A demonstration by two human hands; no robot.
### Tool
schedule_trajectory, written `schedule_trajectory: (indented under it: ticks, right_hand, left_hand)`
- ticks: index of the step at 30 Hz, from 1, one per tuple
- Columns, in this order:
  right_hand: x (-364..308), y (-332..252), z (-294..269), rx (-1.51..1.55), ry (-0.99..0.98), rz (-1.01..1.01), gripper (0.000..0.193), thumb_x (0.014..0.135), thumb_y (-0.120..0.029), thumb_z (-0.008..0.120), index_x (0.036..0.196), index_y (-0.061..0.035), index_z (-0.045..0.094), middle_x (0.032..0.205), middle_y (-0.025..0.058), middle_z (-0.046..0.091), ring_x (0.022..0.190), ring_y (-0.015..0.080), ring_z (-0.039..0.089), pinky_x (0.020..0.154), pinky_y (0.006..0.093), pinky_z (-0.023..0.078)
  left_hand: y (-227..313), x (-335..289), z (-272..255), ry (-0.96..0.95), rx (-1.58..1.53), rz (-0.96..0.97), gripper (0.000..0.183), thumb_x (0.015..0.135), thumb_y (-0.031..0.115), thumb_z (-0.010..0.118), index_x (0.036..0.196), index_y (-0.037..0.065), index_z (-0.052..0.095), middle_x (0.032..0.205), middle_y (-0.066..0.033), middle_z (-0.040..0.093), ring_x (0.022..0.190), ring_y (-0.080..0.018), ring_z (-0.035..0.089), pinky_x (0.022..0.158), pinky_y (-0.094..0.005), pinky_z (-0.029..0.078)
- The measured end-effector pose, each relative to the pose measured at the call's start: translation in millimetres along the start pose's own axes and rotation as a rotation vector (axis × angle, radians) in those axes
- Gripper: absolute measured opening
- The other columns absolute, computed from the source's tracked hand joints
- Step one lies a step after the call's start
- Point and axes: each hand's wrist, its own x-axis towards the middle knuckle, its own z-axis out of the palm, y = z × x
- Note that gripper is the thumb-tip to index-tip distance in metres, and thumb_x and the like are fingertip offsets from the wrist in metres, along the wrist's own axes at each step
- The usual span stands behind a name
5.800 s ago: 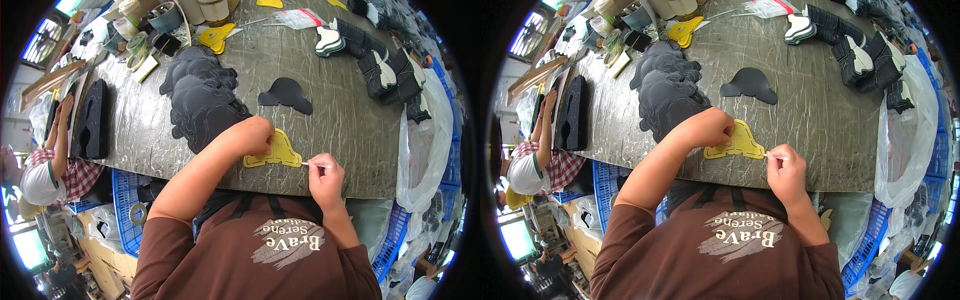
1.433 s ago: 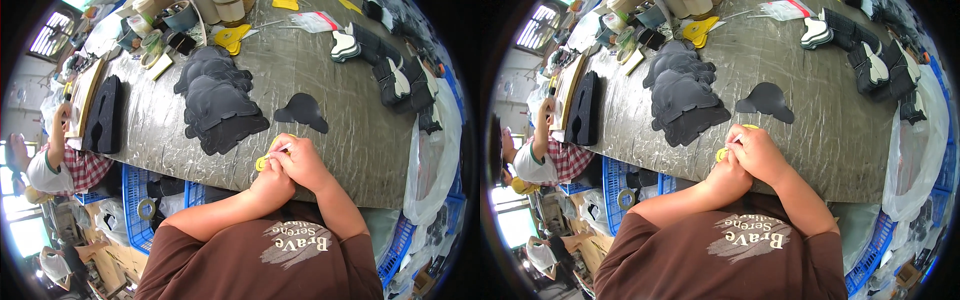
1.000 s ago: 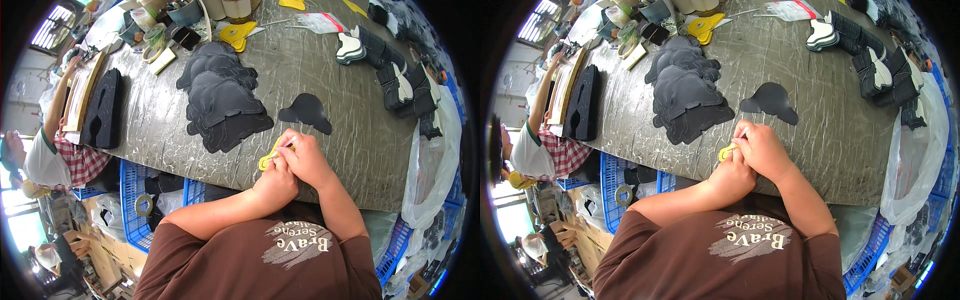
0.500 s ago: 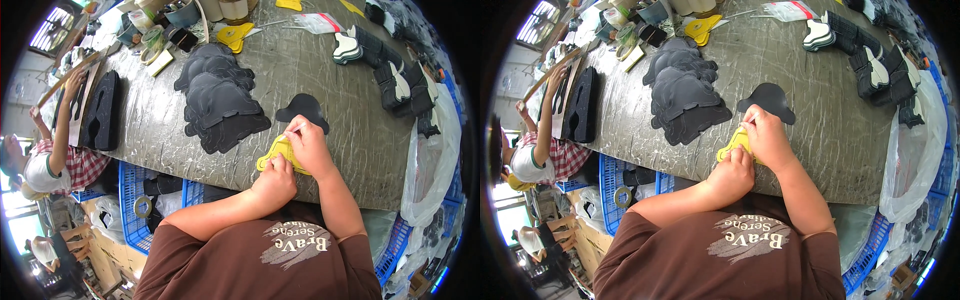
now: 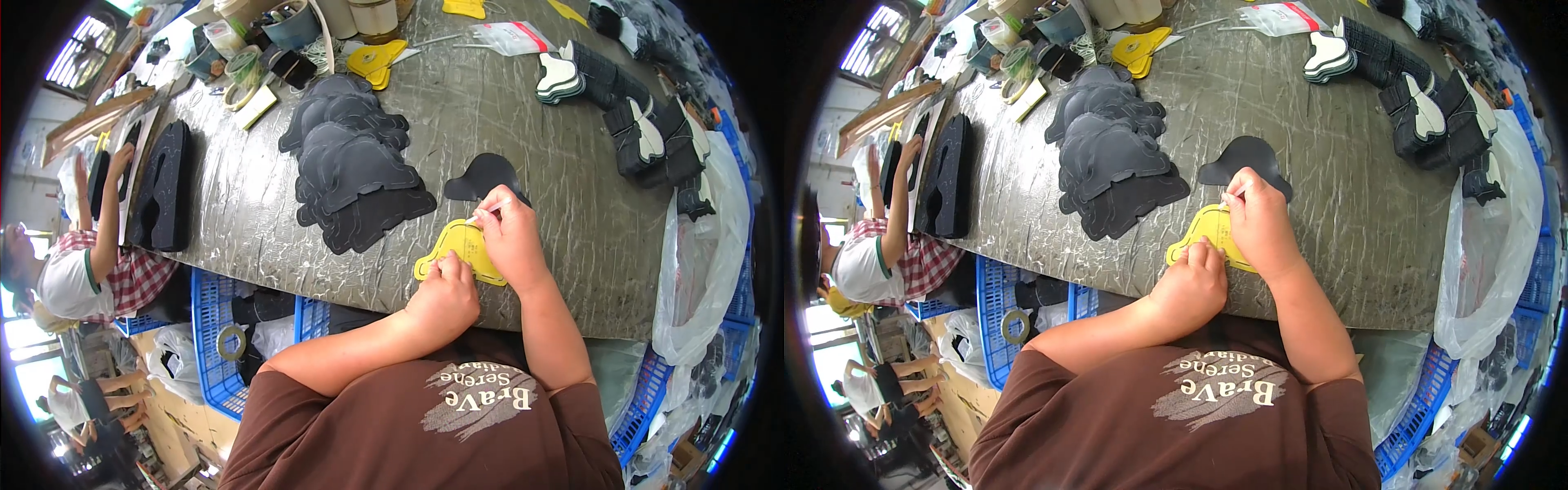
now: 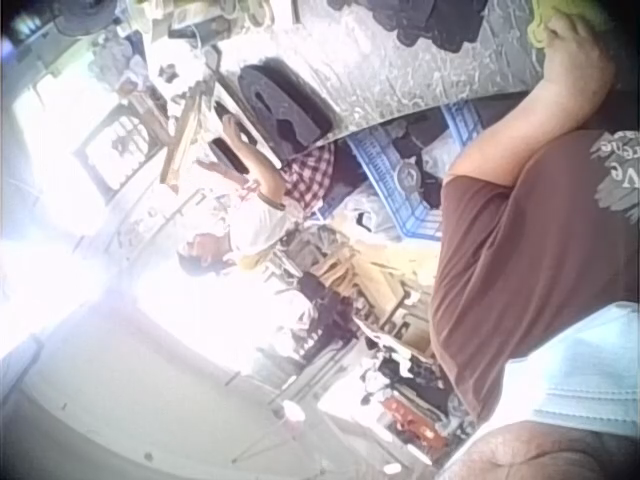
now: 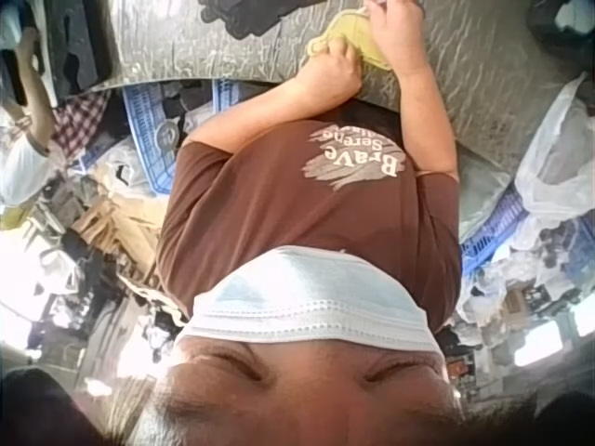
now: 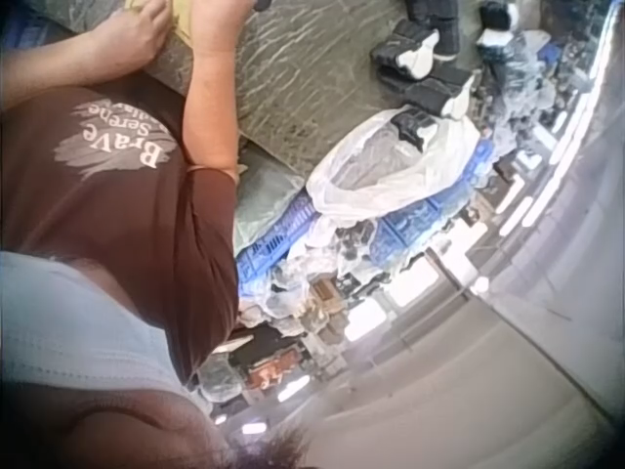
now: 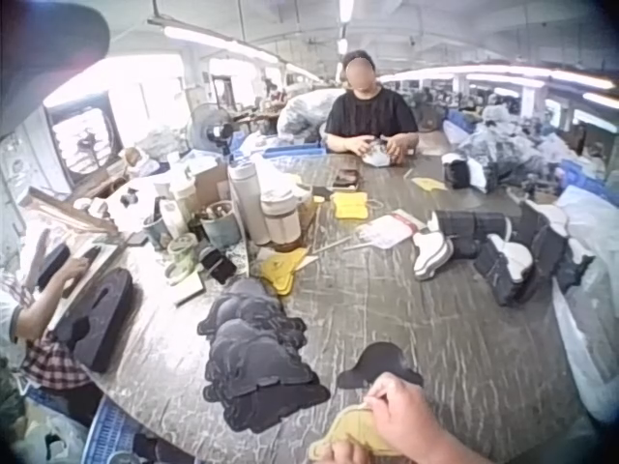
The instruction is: Marking and tracing lines on shoe components using a template and a pen.
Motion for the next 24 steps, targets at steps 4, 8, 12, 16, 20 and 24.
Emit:
schedule_trajectory:
  ticks: [4, 8, 12, 16, 20, 24]
  right_hand:
    - [-3.0, -0.6, -2.6, 0.006, 0.023, 0.056, 0.013, 0.085, 0.006, 0.060, 0.085, 0.0001, 0.048, 0.074, 0.0142, 0.059, 0.066, 0.0307, 0.060, 0.062, 0.0359, 0.048]
    - [-5.6, 3.7, -1.1, 0.009, 0.033, 0.038, 0.013, 0.085, 0.006, 0.060, 0.085, 0.0001, 0.049, 0.075, 0.0140, 0.059, 0.066, 0.0304, 0.060, 0.062, 0.0355, 0.048]
    - [-5.6, 3.7, -2.2, 0.028, 0.005, 0.013, 0.013, 0.085, 0.005, 0.060, 0.085, 0.0002, 0.048, 0.075, 0.0142, 0.059, 0.067, 0.0306, 0.060, 0.062, 0.0357, 0.048]
    - [-5.3, 3.6, -2.3, 0.030, 0.006, -0.011, 0.013, 0.085, 0.005, 0.060, 0.085, 0.0005, 0.048, 0.075, 0.0142, 0.059, 0.067, 0.0319, 0.059, 0.062, 0.0363, 0.047]
    - [-3.9, -0.1, -4.8, -0.017, -0.011, -0.031, 0.013, 0.085, 0.005, 0.060, 0.086, 0.0006, 0.048, 0.075, 0.0145, 0.059, 0.067, 0.0327, 0.058, 0.062, 0.0364, 0.047]
    - [-4.2, 4.0, -4.4, -0.004, -0.005, -0.027, 0.012, 0.085, 0.005, 0.060, 0.085, 0.0007, 0.048, 0.076, 0.0148, 0.059, 0.067, 0.0321, 0.059, 0.063, 0.0361, 0.047]
  left_hand:
    - [0.9, 0.3, 1.3, 0.007, 0.003, -0.004, 0.036, 0.074, 0.015, 0.060, 0.096, -0.013, 0.065, 0.104, -0.0292, 0.062, 0.089, -0.0308, 0.061, 0.071, -0.0331, 0.058]
    - [0.5, 0.3, 0.5, -0.005, 0.018, 0.008, 0.038, 0.075, 0.015, 0.059, 0.100, -0.013, 0.065, 0.104, -0.0294, 0.062, 0.089, -0.0312, 0.061, 0.072, -0.0337, 0.058]
    - [0.0, 0.8, 0.3, -0.019, 0.008, 0.016, 0.039, 0.075, 0.015, 0.059, 0.102, -0.013, 0.065, 0.104, -0.0306, 0.062, 0.089, -0.0316, 0.061, 0.072, -0.0342, 0.058]
    - [0.5, 0.5, 0.8, -0.015, 0.026, 0.020, 0.039, 0.074, 0.015, 0.059, 0.101, -0.013, 0.065, 0.105, -0.0313, 0.062, 0.089, -0.0320, 0.061, 0.072, -0.0342, 0.058]
    - [-0.5, 0.7, -0.1, -0.037, 0.018, 0.024, 0.039, 0.073, 0.016, 0.060, 0.101, -0.012, 0.065, 0.106, -0.0316, 0.062, 0.089, -0.0323, 0.061, 0.071, -0.0341, 0.058]
    - [-0.4, 1.0, -1.1, -0.061, 0.007, 0.028, 0.040, 0.073, 0.016, 0.060, 0.101, -0.012, 0.065, 0.106, -0.0315, 0.062, 0.089, -0.0323, 0.062, 0.071, -0.0341, 0.058]
